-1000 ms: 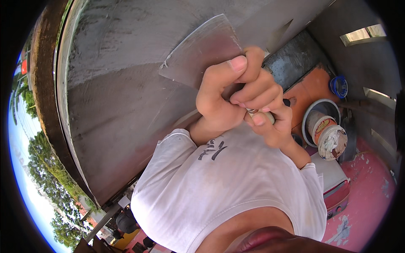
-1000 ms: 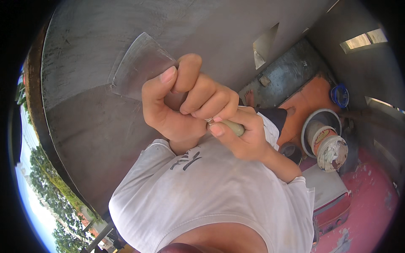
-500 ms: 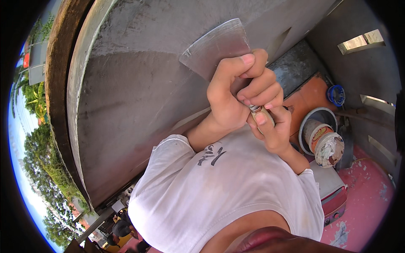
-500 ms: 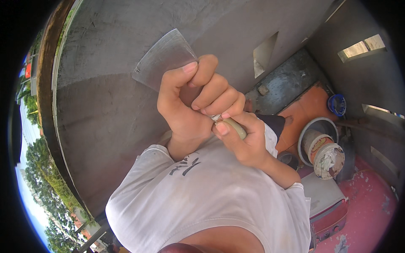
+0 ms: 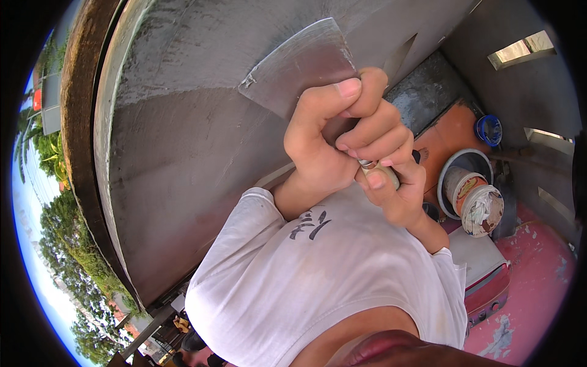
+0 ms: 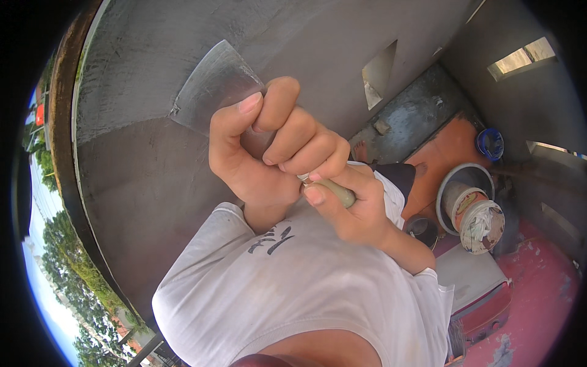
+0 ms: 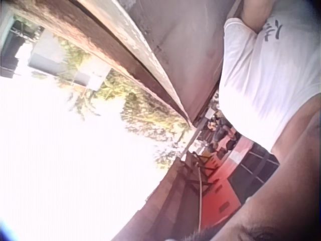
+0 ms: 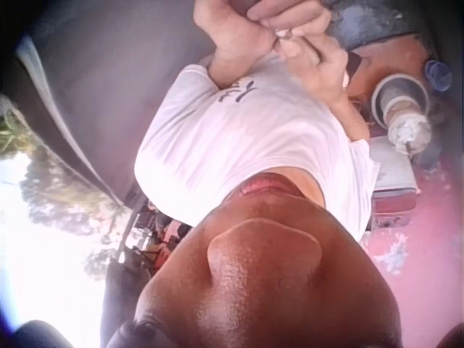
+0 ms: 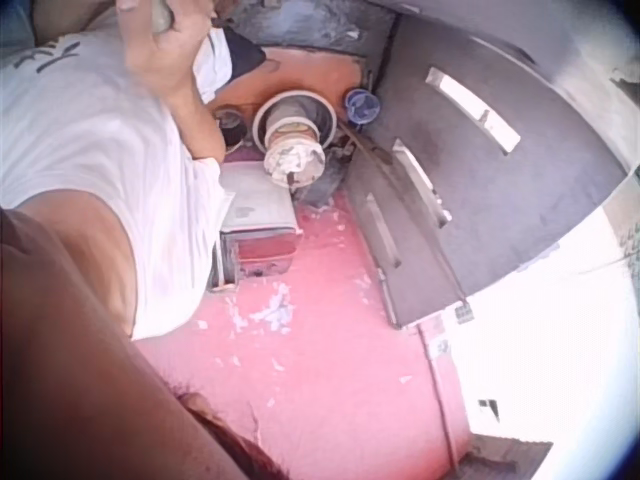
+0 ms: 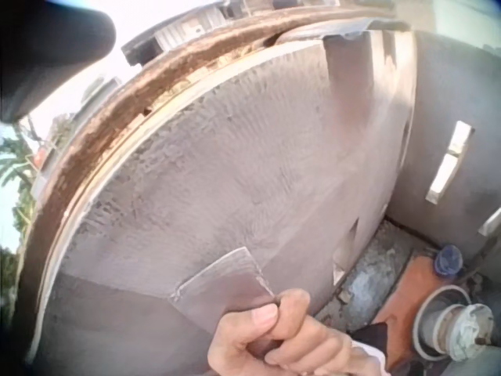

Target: The person uses a trowel to apply and smooth plaster on a ceiling. They repeatedly scoop material from a bucket and spread it across the surface, working in sections to even out the finish.

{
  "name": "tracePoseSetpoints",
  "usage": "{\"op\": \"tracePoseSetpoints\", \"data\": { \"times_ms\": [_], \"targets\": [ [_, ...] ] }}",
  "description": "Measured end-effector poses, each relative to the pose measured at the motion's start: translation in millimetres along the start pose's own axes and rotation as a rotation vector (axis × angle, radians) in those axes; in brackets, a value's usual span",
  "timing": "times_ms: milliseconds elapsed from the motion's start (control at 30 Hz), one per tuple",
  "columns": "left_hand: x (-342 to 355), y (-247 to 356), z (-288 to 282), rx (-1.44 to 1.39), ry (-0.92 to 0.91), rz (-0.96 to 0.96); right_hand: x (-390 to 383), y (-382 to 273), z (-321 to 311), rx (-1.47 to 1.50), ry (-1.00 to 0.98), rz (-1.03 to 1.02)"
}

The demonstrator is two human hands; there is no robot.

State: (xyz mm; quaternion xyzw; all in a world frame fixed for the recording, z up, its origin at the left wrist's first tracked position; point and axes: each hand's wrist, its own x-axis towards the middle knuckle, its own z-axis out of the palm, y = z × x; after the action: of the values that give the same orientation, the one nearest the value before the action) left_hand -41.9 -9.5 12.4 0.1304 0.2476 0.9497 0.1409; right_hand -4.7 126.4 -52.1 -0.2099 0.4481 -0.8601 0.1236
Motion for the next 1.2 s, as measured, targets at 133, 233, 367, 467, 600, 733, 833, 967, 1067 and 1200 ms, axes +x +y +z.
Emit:
{"op": "tracePoseSetpoints", "data": {
  "times_ms": [133,233,367,467,600,733,833,967,1067,1200],
  "targets": [
    [-2.8,-2.3,-7.3,0.039,0.054,-0.014,-4.2,2.7,-0.1,0.095,0.031,0.1],
    [1.3,8.9,0.0,0.003,-0.088,-0.001,5.4,-2.4,1.0,-0.029,-0.061,-0.011],
    [-3.8,1.5,-3.1,-0.024,-0.009,-0.006,-1.5,-1.4,6.0,0.098,0.032,0.062],
    [-3.1,13.7,-0.9,0.038,-0.07,-0.003,5.8,-0.2,7.7,0.07,-0.021,0.03],
    [2.2,21.9,7.4,0.017,-0.215,0.034,16.8,-8.1,11.2,-0.038,-0.121,-0.097],
    [-8.3,7.3,-2.5,-0.004,-0.021,-0.033,3.8,-4.3,7.9,0.049,-0.036,0.014],
    [1.6,27.6,5.2,0.051,-0.185,-0.008,14.7,-6.2,14.3,0.068,-0.069,-0.036],
    [0.3,27.2,18.5,0.039,-0.126,-0.018,12.3,-10.6,19.9,0.067,-0.059,-0.098],
    [-6.7,14.6,11.8,-0.007,0.006,-0.012,1.9,-15.4,11.6,0.1,-0.064,0.075],
    [1.7,24.3,33.7,-0.033,0.09,0.009,10.9,-26.9,13.5,0.087,-0.086,0.144]
  ]
}}
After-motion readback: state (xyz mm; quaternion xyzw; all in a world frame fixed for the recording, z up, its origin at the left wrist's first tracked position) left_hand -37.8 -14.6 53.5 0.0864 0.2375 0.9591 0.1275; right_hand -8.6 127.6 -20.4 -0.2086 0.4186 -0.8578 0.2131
